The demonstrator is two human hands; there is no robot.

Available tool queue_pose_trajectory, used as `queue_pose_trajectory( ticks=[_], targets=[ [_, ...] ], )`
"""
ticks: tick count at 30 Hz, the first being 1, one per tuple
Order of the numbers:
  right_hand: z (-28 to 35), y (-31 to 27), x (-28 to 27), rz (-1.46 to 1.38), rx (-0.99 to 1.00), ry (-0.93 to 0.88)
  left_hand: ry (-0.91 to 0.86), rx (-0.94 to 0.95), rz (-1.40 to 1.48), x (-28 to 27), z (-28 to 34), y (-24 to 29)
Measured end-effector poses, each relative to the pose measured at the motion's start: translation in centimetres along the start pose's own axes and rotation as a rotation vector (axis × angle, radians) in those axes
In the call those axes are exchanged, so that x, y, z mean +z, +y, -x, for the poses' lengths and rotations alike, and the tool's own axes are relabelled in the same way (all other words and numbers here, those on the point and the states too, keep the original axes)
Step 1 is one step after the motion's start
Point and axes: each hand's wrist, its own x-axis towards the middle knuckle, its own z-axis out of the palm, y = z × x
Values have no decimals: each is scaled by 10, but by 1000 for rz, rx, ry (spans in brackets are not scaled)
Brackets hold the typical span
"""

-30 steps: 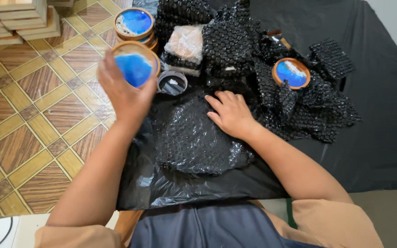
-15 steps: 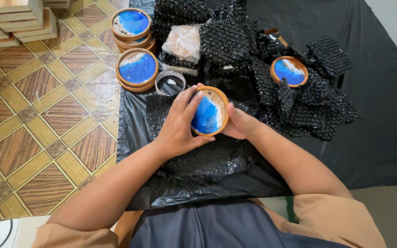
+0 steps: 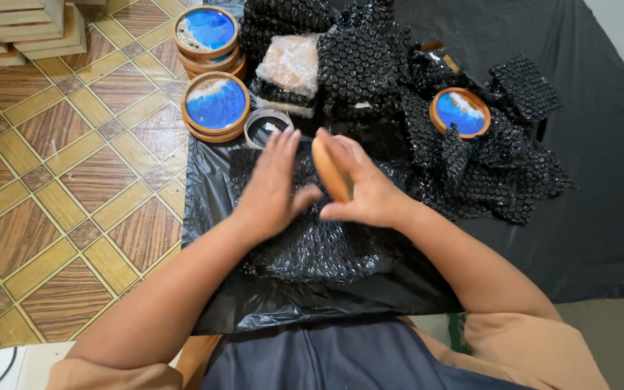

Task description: The person wraps coasters in bubble wrap and secures them with tape.

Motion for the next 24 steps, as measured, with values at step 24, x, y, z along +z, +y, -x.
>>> queue_pose_trajectory(
  ticks=[24],
  targets=[
    [6,-10,13,763,-3,-354,252,-82,-483,2,3,-64]
  ],
)
